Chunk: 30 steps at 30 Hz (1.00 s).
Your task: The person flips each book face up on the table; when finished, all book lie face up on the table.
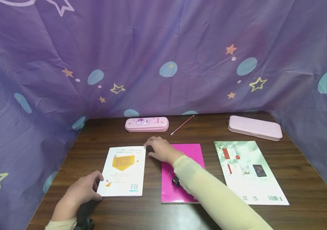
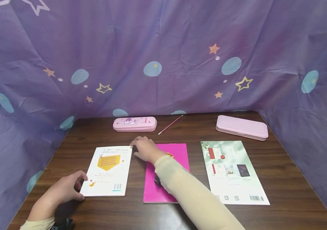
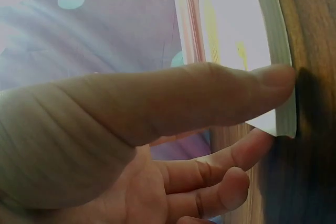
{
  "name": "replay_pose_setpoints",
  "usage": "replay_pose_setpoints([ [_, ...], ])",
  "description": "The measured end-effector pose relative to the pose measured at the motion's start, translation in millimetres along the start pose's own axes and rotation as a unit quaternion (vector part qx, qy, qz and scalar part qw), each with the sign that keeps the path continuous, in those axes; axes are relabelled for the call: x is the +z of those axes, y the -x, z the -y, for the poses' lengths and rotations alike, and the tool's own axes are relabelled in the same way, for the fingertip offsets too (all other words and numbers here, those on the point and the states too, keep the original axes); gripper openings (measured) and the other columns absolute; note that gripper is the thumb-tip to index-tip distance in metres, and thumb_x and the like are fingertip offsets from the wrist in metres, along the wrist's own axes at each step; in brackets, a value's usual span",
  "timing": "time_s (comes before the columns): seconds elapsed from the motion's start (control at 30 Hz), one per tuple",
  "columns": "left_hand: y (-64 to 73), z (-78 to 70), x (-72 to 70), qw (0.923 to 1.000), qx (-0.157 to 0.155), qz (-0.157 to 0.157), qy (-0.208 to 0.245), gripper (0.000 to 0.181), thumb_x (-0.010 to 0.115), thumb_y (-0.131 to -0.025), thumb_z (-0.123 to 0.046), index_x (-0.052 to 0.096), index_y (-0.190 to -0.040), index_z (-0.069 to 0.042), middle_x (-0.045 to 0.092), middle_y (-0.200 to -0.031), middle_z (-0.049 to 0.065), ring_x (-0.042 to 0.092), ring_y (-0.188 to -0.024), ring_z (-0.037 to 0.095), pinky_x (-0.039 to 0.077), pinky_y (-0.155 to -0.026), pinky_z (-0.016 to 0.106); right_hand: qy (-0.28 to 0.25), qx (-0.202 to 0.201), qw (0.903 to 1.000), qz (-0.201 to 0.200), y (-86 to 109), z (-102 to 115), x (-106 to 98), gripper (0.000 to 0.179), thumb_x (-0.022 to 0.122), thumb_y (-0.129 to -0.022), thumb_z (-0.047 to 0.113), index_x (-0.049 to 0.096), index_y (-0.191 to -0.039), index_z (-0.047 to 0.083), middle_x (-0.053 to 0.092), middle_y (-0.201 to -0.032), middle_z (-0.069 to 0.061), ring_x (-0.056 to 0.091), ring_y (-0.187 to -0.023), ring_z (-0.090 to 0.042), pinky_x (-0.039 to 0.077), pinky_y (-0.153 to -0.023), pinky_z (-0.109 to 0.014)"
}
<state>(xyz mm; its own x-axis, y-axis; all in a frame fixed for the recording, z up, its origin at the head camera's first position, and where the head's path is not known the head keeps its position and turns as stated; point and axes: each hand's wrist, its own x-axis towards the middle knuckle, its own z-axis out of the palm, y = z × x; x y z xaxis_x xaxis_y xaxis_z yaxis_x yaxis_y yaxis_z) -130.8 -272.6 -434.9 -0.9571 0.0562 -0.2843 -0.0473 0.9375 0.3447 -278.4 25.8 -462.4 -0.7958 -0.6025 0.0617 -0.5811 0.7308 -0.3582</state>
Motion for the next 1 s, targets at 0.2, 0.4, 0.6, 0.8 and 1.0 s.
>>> replay_pose_setpoints([
  [0.2,-0.4,-0.3,4.6,1.0,-0.004,-0.004,-0.006,0.062,0.094,-0.062,-0.012,0.059,-0.113,-0.014,0.067,-0.084,-0.001,0.061,-0.076,0.018,0.046,-0.065,0.039,0.001,-0.016,0.9998,-0.007,-4.8,10,2,0.042,0.077,-0.092,0.015,0.068,-0.134,0.014,0.061,-0.144,-0.012,0.058,-0.129,-0.035,0.049,-0.106,-0.053],
  [0.4,-1.9,0.9,2.9,0.9999,-0.01,-0.004,-0.002,0.062,0.093,-0.062,-0.011,0.058,-0.114,-0.013,0.067,-0.084,0.001,0.061,-0.075,0.02,0.046,-0.064,0.04,-0.002,-0.04,0.9992,-0.001,-12.0,15,4,0.041,0.076,-0.092,0.011,0.069,-0.132,0.012,0.062,-0.144,-0.013,0.059,-0.126,-0.037,0.05,-0.104,-0.052],
  [0.6,-3.4,4.1,3.6,0.9999,-0.002,0.0,0.01,0.063,0.095,-0.062,-0.011,0.057,-0.113,-0.013,0.068,-0.084,0.001,0.062,-0.077,0.02,0.047,-0.067,0.04,-0.011,-0.051,0.9986,0.01,-15.7,17,6,0.034,0.073,-0.092,0.006,0.072,-0.126,0.011,0.068,-0.137,-0.01,0.062,-0.124,-0.032,0.049,-0.105,-0.046],
  [0.8,-5.1,9.7,6.7,0.9994,0.01,-0.003,0.032,0.064,0.096,-0.06,-0.01,0.058,-0.111,-0.013,0.063,-0.082,0.001,0.057,-0.075,0.019,0.044,-0.068,0.037,-0.028,-0.054,0.998,0.015,-16.0,14,8,0.041,0.07,-0.087,-0.007,0.075,-0.123,0.012,0.072,-0.129,-0.008,0.063,-0.121,-0.03,0.048,-0.107,-0.045],
  [1.0,-6.6,12.4,4.9,0.9987,0.023,-0.008,0.044,0.063,0.095,-0.059,-0.009,0.059,-0.11,-0.013,0.061,-0.081,0.002,0.055,-0.074,0.018,0.044,-0.068,0.036,-0.046,-0.06,0.997,-0.015,-16.4,14,5,0.04,0.075,-0.082,-0.009,0.079,-0.114,0.014,0.075,-0.116,-0.008,0.065,-0.112,-0.03,0.05,-0.104,-0.045],
])
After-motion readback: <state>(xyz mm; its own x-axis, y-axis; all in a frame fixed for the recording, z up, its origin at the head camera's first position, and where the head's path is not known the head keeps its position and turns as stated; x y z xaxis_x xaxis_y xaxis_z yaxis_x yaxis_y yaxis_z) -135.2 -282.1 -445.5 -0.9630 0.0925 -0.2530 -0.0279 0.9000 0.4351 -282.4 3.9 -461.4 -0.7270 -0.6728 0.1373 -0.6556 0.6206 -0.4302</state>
